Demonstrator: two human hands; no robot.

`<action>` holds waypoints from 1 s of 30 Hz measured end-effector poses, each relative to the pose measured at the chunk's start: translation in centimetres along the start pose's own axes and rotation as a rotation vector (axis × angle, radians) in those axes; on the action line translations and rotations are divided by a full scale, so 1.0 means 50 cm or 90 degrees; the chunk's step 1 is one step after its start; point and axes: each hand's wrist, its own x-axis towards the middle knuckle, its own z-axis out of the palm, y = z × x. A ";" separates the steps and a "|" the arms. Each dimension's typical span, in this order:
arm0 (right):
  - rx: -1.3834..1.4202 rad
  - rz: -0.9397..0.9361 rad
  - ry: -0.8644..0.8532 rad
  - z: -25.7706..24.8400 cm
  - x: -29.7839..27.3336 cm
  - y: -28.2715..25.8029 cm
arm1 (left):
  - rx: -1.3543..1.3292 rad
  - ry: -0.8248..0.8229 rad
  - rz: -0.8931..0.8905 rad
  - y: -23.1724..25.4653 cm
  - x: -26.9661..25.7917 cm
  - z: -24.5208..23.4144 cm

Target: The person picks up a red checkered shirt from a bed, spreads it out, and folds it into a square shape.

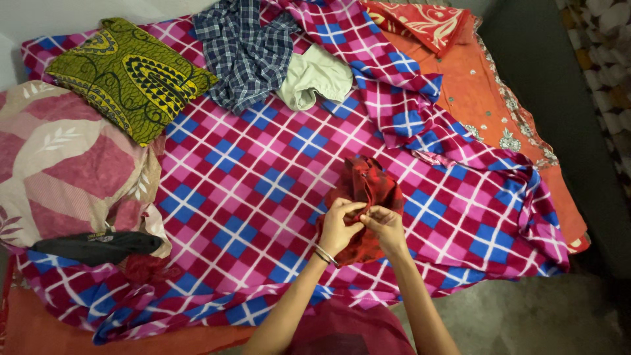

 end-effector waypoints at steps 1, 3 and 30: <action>0.013 0.016 0.009 0.001 0.001 0.001 | -0.039 -0.002 -0.064 0.006 0.001 0.000; -0.002 0.050 0.033 -0.003 0.001 -0.005 | -0.079 -0.006 -0.128 0.020 0.005 -0.004; 0.095 0.031 0.070 0.032 -0.038 -0.031 | -0.450 0.095 -0.378 -0.025 -0.050 0.037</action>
